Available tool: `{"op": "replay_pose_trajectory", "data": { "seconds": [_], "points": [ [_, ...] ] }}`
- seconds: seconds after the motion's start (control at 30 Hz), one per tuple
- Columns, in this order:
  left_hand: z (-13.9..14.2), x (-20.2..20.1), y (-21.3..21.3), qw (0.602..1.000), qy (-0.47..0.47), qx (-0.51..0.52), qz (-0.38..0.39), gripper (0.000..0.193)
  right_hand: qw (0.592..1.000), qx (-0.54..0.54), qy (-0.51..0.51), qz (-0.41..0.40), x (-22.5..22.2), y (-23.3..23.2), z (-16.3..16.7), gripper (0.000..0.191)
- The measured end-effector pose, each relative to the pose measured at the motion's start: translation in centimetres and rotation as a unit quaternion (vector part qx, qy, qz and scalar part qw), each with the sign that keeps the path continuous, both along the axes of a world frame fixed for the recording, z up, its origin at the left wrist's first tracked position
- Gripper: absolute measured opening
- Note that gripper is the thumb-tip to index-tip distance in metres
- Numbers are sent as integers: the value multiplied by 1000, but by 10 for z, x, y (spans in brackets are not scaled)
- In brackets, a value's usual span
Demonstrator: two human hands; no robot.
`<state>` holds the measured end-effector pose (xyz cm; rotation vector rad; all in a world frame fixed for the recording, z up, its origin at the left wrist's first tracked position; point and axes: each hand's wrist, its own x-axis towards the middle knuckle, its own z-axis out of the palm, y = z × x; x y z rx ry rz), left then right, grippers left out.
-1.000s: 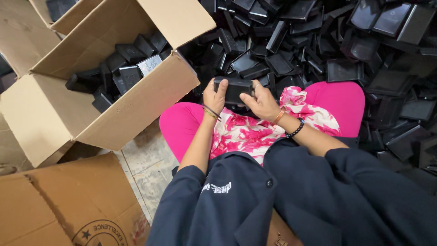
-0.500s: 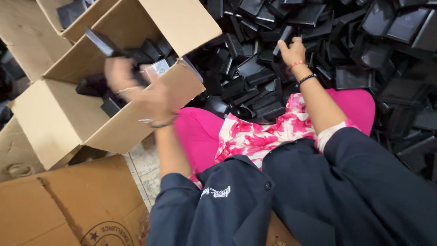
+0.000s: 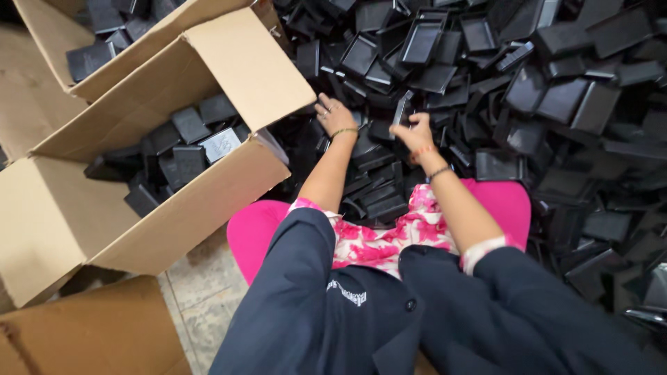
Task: The person sits on the floor among piles of black plastic boxes and sorts them one at a time, picking each from a large pile, turning it over in their hands, and placing it into an open cardboard box beside them. They continue moving items from the floor pile into the boxes throughout the episode.
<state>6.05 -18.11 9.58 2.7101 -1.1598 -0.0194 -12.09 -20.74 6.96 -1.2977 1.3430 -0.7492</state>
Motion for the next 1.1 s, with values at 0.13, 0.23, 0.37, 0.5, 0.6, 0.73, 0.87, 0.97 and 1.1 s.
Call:
{"op": "replay_pose_trajectory", "data": {
  "seconds": [0.13, 0.23, 0.37, 0.5, 0.6, 0.73, 0.87, 0.97, 1.1],
  "points": [
    [-9, 15, 15, 991, 96, -92, -15, 91, 997, -33, -53, 44, -34, 24, -18, 71],
    [-16, 25, 39, 910, 313, -268, -43, 92, 990, -106, -65, 72, -47, 41, -24, 66],
    [-21, 24, 105, 437, 788, -426, -87, 91, 968, -108, -184, 130, -41, 69, -13, 62],
    [-12, 19, 151, 337, 847, -409, 32, 67, 955, -98, -219, 176, -23, 112, 16, 57],
    [-6, 8, 158, 458, 779, -427, 36, 64, 951, -133, -193, 203, -11, 141, 41, 55],
    [-6, -21, 162, 559, 701, -439, -68, 64, 950, -134, -183, 215, -4, 164, 65, 54],
    [-2, -40, 171, 549, 702, -442, -98, 60, 950, -135, -182, 216, -11, 174, 76, 55],
    [5, -49, 177, 673, 567, -457, -128, 63, 953, -221, -74, 196, -19, 178, 80, 56],
    [13, -56, 181, 600, 644, -468, -80, 55, 918, -322, -43, 228, -24, 179, 81, 60]
  ]
}}
